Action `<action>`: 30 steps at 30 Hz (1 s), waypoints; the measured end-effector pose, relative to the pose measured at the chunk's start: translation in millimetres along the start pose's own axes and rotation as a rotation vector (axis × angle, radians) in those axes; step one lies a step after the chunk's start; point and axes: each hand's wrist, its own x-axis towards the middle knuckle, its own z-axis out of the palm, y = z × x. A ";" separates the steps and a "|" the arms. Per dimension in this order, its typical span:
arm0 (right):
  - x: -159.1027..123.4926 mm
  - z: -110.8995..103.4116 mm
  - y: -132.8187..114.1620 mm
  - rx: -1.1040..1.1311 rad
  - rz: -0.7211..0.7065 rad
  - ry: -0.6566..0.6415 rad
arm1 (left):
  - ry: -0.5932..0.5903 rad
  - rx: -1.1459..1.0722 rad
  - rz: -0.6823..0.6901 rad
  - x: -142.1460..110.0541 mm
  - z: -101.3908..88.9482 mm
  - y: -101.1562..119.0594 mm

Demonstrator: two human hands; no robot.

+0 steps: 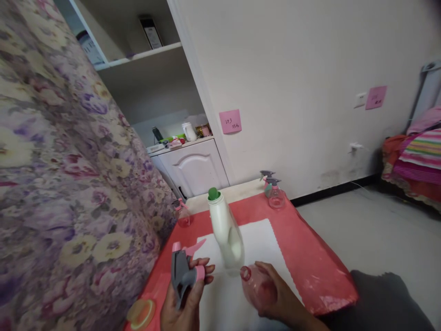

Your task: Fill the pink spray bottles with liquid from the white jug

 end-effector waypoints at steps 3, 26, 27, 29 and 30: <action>-1.4 -0.1 -4.4 -0.029 -0.009 0.001 | -0.065 0.073 0.011 -3.0 1.3 -15.6; -21.9 5.9 1.9 0.027 -0.141 -0.074 | -0.257 0.275 -0.074 -28.2 18.0 -59.8; -22.2 6.2 1.1 0.028 -0.138 -0.076 | -0.253 0.270 -0.084 -27.7 17.1 -60.3; -22.5 7.1 0.2 0.038 -0.138 -0.076 | -0.248 0.252 -0.110 -25.9 15.1 -59.2; -22.5 7.7 0.3 0.050 -0.143 -0.078 | -0.241 0.246 -0.118 -24.5 14.0 -57.3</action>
